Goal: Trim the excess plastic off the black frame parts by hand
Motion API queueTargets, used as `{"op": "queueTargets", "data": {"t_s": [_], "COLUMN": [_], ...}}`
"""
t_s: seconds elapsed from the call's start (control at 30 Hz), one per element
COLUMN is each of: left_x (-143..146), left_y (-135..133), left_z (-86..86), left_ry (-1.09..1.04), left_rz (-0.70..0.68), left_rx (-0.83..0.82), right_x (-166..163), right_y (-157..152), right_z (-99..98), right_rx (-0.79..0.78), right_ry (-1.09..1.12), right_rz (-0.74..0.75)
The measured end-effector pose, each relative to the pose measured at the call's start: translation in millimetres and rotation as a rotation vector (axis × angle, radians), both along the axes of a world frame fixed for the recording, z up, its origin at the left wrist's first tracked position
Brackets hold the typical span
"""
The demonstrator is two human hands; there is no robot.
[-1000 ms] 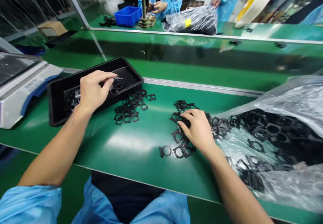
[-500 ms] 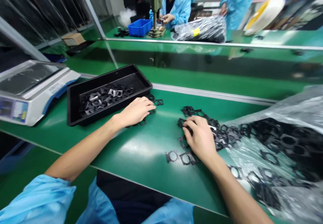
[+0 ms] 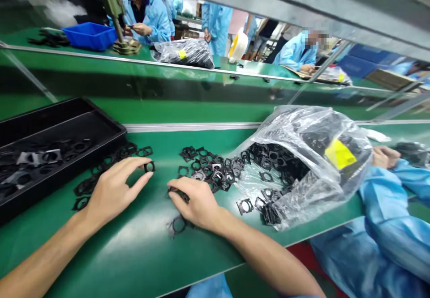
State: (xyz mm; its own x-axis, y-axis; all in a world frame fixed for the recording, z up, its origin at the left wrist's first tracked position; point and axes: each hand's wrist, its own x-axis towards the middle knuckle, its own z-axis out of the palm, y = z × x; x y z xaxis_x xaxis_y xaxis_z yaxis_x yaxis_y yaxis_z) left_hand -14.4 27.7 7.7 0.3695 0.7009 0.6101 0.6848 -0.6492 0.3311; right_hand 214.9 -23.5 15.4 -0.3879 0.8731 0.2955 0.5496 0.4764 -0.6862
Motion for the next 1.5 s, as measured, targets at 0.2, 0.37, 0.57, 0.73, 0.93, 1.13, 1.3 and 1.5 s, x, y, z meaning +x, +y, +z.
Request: {"op": "queueTargets", "data": {"t_s": [0.2, 0.37, 0.57, 0.73, 0.93, 1.13, 1.3, 1.5], "left_x": [10.7, 9.8, 12.1, 12.6, 15.2, 17.5, 15.2, 11.7], "left_y": [-23.0, -24.4, -27.2, -27.9, -29.9, -27.9, -22.0, -17.9], "left_z": [-15.7, -15.8, -17.5, -18.2, -14.3, -10.5, -9.5, -5.0], "left_ry": [-0.129, -0.13, -0.092, -0.11, -0.151, -0.156, -0.171, -0.165], "left_rz": [-0.16, -0.224, -0.277, -0.239, -0.245, -0.243, -0.209, -0.156], "left_rx": [-0.003, -0.013, -0.029, -0.034, -0.024, -0.059, -0.097, -0.039], "right_x": [-1.5, -4.1, -2.7, -1.5, -3.8, -4.5, -5.7, -3.2], "right_y": [-2.1, -3.8, -1.7, 1.0, 0.1, 9.3, 19.2, 25.7], "right_z": [2.1, -0.2, 0.7, 4.5, -2.3, -1.5, 7.6, 13.5], "right_rx": [-0.106, -0.185, -0.135, -0.128, -0.316, -0.692, -0.844, -0.679], "right_ry": [0.103, 0.175, 0.148, 0.162, 0.262, 0.664, 0.774, 0.631], "right_rz": [0.008, -0.04, -0.019, -0.025, -0.041, 0.001, -0.105, -0.215]}}
